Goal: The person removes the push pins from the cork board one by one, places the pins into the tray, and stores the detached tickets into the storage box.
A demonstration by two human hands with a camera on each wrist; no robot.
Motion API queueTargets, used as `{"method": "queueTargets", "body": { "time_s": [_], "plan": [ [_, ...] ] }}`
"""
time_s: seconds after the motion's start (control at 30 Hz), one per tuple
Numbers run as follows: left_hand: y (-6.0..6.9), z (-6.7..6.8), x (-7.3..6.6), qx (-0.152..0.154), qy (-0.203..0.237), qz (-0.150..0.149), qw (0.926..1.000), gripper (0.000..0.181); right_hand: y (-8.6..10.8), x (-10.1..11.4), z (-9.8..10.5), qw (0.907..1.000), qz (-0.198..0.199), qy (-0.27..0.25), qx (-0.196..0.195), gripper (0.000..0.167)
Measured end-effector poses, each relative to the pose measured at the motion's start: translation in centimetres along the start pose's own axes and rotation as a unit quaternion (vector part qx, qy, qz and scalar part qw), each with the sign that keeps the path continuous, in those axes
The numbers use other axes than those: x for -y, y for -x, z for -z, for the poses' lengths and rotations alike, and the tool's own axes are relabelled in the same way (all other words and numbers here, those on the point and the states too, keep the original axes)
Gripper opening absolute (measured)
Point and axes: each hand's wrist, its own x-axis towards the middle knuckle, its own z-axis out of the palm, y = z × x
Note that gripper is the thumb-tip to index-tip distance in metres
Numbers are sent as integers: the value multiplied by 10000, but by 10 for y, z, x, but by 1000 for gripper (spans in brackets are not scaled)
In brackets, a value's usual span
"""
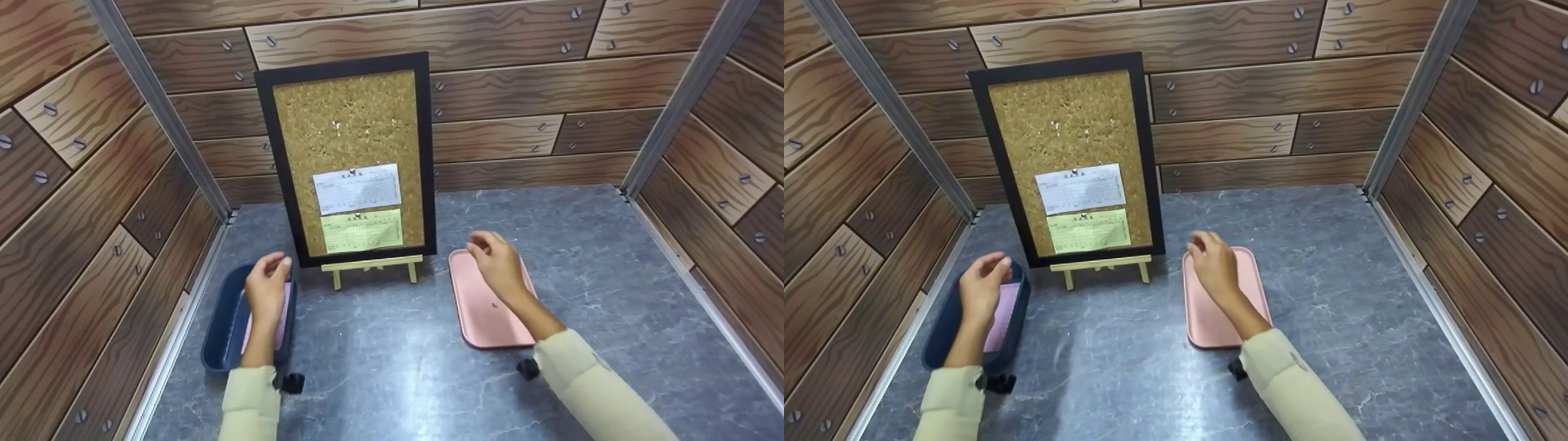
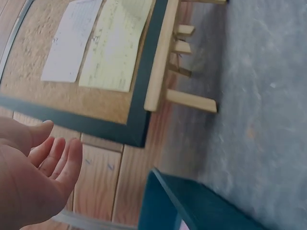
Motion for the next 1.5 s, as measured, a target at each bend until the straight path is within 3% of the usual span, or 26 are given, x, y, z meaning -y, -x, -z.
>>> {"method": "queueTargets", "body": {
  "time_s": [0.57, 0.83, 0.97, 1.3, 1.5],
  "plan": [
    [-30, -52, -44, 72, -39, -579, 9983, 23, -60, 80, -42, 9951, 959, -256, -3, 19],
    [-45, -66, -57, -99, -80, -543, 9984, 24, -79, 107, -59, 9924, 1232, -53, -14, 17],
    [-51, -73, -61, -44, 86, -547, 9985, 24, -89, 117, -68, 9899, 1414, 101, -5, 17],
    [-62, -92, -72, -111, -171, -552, 9983, 28, -108, 141, -96, 9848, 1651, 526, 99, 17],
    [-64, -97, -74, 23, -179, -434, 9989, 31, -115, 150, -112, 9823, 1740, 655, 226, 15]
  ]
}}
